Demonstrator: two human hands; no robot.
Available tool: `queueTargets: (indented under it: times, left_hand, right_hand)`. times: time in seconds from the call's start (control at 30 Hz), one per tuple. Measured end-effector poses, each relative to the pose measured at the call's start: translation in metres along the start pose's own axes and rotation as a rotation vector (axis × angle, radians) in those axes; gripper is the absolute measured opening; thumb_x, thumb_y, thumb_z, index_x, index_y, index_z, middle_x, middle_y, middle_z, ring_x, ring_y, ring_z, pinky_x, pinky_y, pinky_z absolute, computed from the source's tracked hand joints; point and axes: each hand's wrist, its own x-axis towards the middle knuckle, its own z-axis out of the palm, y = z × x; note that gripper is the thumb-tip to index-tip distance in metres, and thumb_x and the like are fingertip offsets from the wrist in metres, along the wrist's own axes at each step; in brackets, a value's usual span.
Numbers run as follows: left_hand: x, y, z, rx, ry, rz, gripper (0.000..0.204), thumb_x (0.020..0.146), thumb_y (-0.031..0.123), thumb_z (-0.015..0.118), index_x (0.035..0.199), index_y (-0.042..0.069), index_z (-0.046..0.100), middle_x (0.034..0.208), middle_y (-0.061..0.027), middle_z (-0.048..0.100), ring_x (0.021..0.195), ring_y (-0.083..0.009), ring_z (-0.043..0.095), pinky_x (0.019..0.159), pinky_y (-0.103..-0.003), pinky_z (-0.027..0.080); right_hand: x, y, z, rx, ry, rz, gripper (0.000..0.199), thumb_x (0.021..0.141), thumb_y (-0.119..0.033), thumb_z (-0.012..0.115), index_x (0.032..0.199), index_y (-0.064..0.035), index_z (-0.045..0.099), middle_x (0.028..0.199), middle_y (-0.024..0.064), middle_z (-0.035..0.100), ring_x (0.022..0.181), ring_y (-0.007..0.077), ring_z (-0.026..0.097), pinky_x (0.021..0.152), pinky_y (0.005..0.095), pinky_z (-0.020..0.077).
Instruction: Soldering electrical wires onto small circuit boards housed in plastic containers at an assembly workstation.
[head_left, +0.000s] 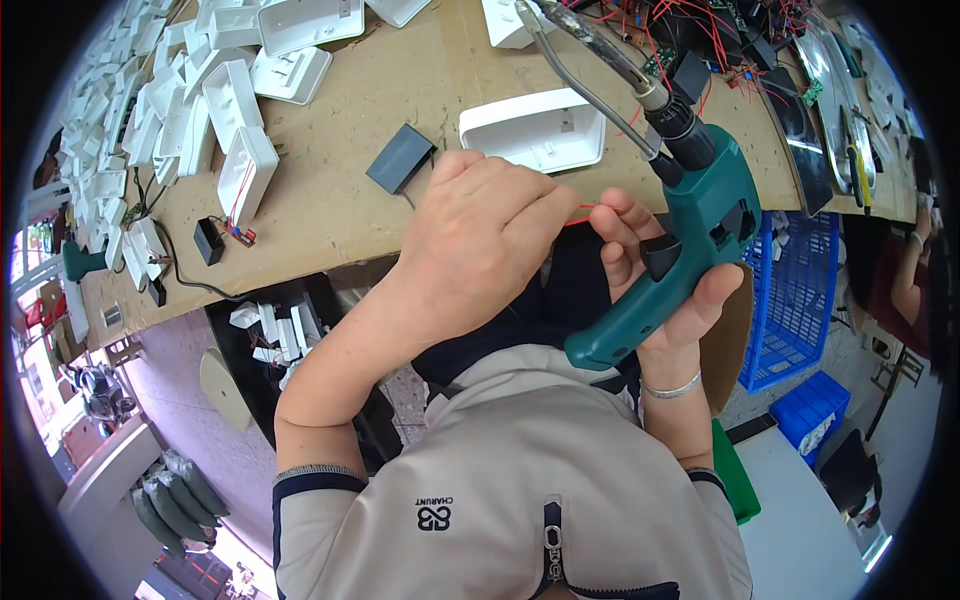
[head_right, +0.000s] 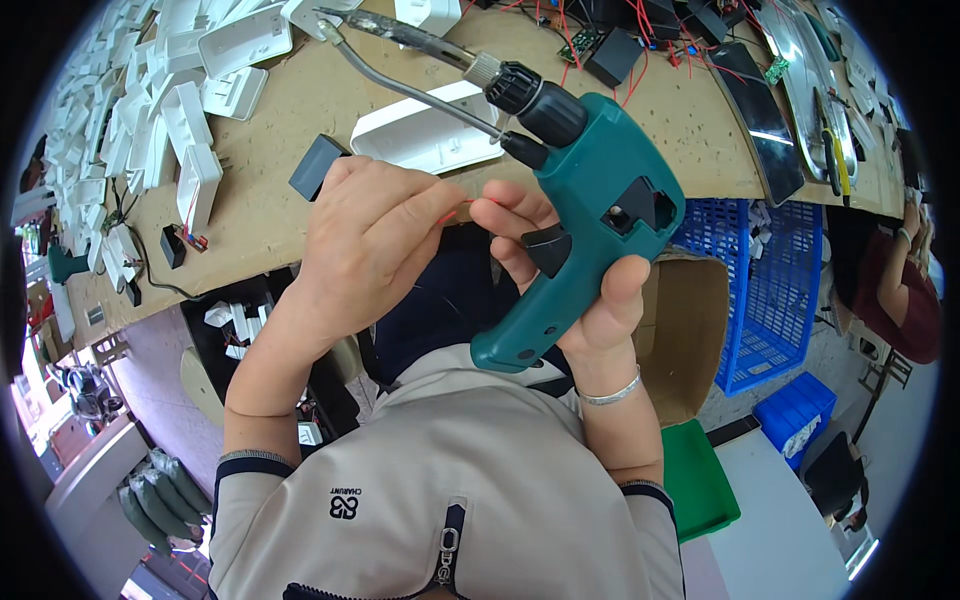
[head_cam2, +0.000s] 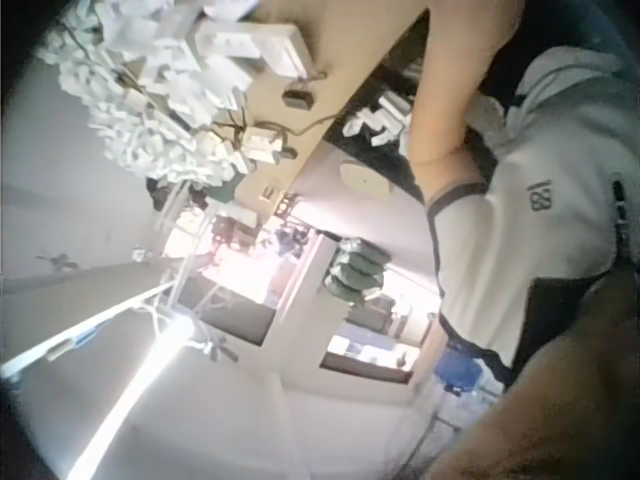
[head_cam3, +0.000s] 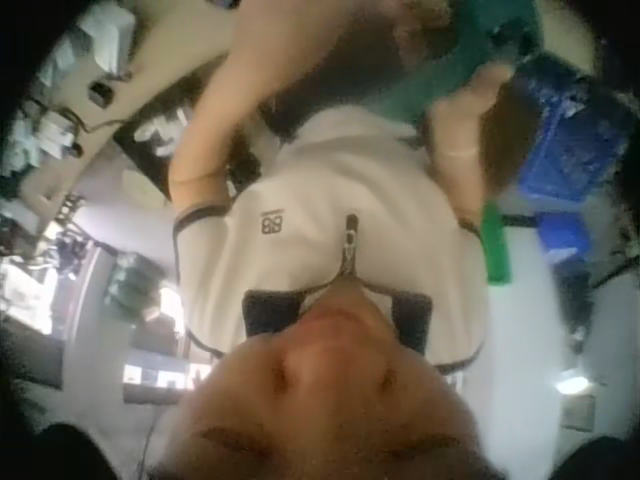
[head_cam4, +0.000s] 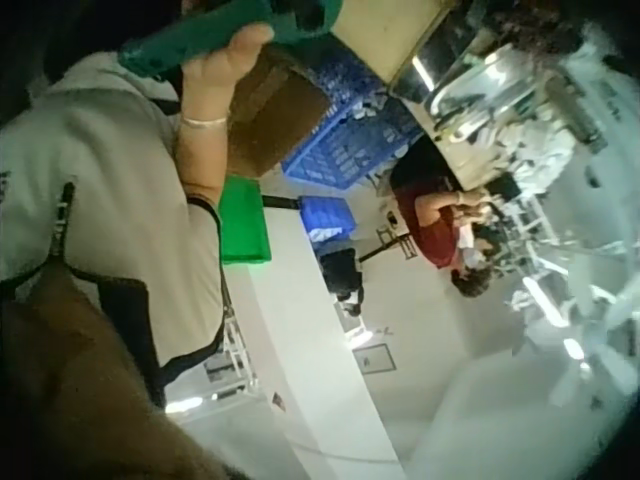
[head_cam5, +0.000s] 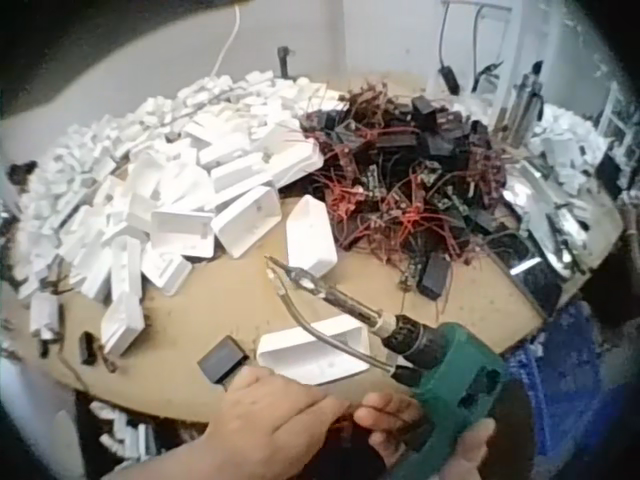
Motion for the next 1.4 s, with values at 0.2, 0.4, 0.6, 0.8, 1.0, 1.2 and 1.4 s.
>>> queueTargets:
  times: [0.2,0.4,0.6,0.8,1.0,1.2,1.4]
  left_hand:
    - [0.002,-0.004,-0.003,-0.079,0.028,-0.036,0.029,0.061,0.002,0.067,0.089,0.006,0.062,0.075,-0.0028,0.053,0.066,-0.0174,0.054,0.061,-0.030,0.038]
    - [-0.011,-0.010,-0.003,0.174,0.188,-0.074,0.026,0.061,0.004,0.071,0.086,0.007,0.065,0.070,0.0005,0.051,0.061,-0.0147,0.051,0.057,-0.029,0.033]
    - [-0.014,0.000,0.021,0.137,0.313,-0.214,0.020,0.066,0.006,0.072,0.085,0.010,0.065,0.068,0.0023,0.050,0.059,-0.0139,0.049,0.056,-0.030,0.028]
    - [-0.010,-0.002,0.035,0.198,0.394,-0.250,0.018,0.067,0.009,0.071,0.084,0.012,0.065,0.066,0.0040,0.046,0.058,-0.0131,0.046,0.060,-0.033,0.024]
    - [-0.006,-0.001,0.032,0.203,0.385,-0.258,0.017,0.066,0.008,0.072,0.081,0.013,0.065,0.065,0.0044,0.045,0.057,-0.0129,0.043,0.064,-0.034,0.020]
    - [-0.015,0.009,0.030,0.129,0.447,-0.257,0.018,0.064,0.007,0.073,0.079,0.013,0.065,0.066,0.0047,0.046,0.058,-0.0128,0.043,0.064,-0.034,0.019]
    - [-0.008,0.007,0.031,0.232,0.425,-0.319,0.018,0.065,0.011,0.073,0.082,0.013,0.066,0.083,0.0004,0.052,0.074,-0.0159,0.045,0.069,-0.035,0.021]
  right_hand:
    - [0.003,0.000,-0.004,0.040,-0.044,-0.019,0.090,0.076,-0.059,0.062,0.138,-0.0030,0.030,0.134,0.0331,0.035,0.120,0.0400,0.047,0.096,0.0380,0.0480]
    - [0.012,-0.009,-0.001,0.011,0.000,-0.059,0.091,0.077,-0.053,0.064,0.144,-0.0087,0.021,0.142,0.0328,0.021,0.128,0.0413,0.036,0.102,0.0404,0.0414]
    - [0.026,0.002,0.010,-0.045,0.036,-0.050,0.095,0.079,-0.057,0.060,0.142,-0.0001,0.019,0.145,0.0256,0.022,0.134,0.0383,0.026,0.110,0.0397,0.0313]
    - [0.032,0.014,0.018,-0.031,0.106,-0.074,0.094,0.080,-0.058,0.058,0.143,-0.0015,0.017,0.146,0.0229,0.021,0.135,0.0373,0.024,0.112,0.0401,0.0278]
    - [0.012,0.000,0.002,-0.056,0.060,-0.112,0.086,0.082,-0.054,0.058,0.144,-0.0076,0.020,0.145,0.0227,0.026,0.132,0.0389,0.031,0.108,0.0445,0.0337]
    - [-0.025,-0.029,-0.009,-0.268,-0.031,-0.220,0.082,0.082,-0.048,0.063,0.139,-0.0010,0.027,0.134,0.0255,0.041,0.098,0.0276,0.059,0.075,0.0331,0.0532]
    - [-0.055,-0.050,0.008,-0.635,0.122,-0.271,0.081,0.078,-0.046,0.069,0.135,-0.0003,0.032,0.126,0.0245,0.047,0.081,0.0194,0.059,0.064,0.0273,0.0511]
